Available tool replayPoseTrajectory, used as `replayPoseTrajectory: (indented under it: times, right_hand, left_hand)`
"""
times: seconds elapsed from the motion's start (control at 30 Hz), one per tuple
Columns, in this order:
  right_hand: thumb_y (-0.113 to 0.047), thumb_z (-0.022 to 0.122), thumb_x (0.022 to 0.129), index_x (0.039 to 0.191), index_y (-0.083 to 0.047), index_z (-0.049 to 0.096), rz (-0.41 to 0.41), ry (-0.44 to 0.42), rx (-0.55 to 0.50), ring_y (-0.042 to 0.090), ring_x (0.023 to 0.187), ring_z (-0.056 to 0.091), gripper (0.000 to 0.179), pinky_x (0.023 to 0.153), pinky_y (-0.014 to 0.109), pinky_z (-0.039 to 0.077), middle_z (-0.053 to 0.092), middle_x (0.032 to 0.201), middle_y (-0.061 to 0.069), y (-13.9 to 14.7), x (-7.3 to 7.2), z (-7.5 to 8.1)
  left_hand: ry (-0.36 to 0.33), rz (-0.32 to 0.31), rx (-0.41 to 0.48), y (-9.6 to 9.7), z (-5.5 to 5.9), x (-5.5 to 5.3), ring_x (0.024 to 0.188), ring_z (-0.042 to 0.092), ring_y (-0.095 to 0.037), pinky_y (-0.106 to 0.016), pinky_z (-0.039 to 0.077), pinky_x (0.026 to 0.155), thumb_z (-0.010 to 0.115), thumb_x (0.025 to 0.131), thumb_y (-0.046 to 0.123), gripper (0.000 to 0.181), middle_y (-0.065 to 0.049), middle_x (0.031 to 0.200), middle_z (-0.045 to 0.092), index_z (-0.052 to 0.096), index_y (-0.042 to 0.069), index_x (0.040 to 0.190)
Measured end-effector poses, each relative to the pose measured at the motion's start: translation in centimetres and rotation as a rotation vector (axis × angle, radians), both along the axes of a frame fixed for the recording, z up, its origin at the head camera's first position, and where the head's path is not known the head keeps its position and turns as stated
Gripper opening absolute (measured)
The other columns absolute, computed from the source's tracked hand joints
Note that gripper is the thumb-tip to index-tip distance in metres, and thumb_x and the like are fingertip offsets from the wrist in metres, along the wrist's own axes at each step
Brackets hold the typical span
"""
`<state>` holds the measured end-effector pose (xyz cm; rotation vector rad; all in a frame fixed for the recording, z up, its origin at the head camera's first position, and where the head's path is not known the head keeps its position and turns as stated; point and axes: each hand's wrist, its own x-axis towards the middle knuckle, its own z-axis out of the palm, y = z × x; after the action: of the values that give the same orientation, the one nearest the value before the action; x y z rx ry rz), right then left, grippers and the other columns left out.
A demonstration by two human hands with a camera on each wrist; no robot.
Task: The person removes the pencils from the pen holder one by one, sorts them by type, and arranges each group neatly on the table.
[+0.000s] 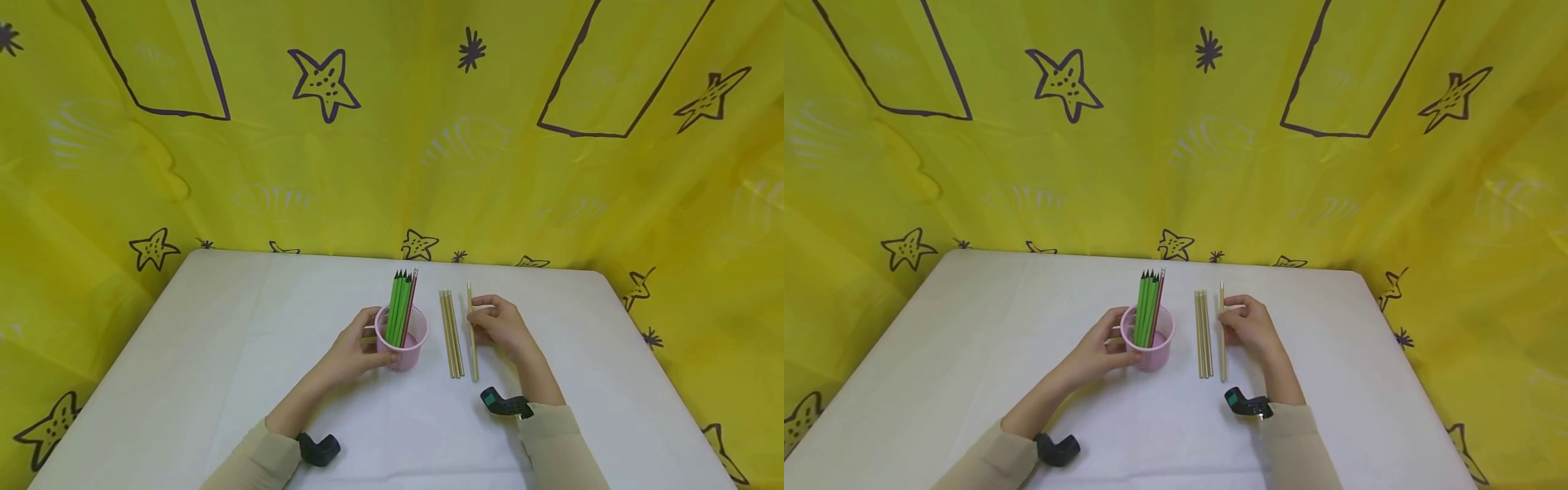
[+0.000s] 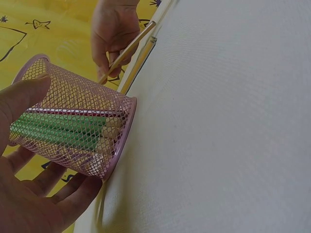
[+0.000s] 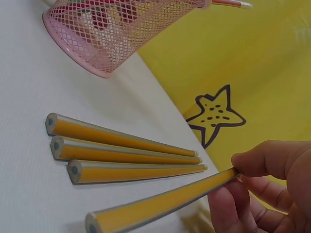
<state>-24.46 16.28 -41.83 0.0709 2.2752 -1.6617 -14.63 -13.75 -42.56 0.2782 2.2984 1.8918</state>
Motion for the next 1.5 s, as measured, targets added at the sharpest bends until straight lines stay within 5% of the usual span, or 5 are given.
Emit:
replayPoseTrajectory:
  times: [1.0,1.5]
  right_hand:
    - [-0.019,0.068,0.094,0.129,-0.004,0.057,-0.018,0.066,0.218,0.017,0.071,0.062,0.039,0.061,0.029,0.061,0.065,0.095,0.013,-1.4,0.1,-1.5]
    - [-0.026,0.063,0.097,0.129,-0.009,0.058,-0.040,0.054,0.188,0.021,0.070,0.062,0.036,0.061,0.029,0.061,0.064,0.096,0.014,-1.5,0.1,-1.0]
  left_hand:
    - [0.001,-0.002,-0.003,-0.1,-0.3,-0.1,0.127,0.056,-0.035,-0.047,0.050,0.104,0.085,0.079,0.015,0.079,-0.009,0.141,0.052,0.040,0.020,0.145]
    - [0.008,-0.003,-0.003,-0.1,-0.1,-0.1,0.127,0.056,-0.036,-0.047,0.051,0.104,0.083,0.080,0.011,0.080,-0.010,0.142,0.052,0.039,0.018,0.145]
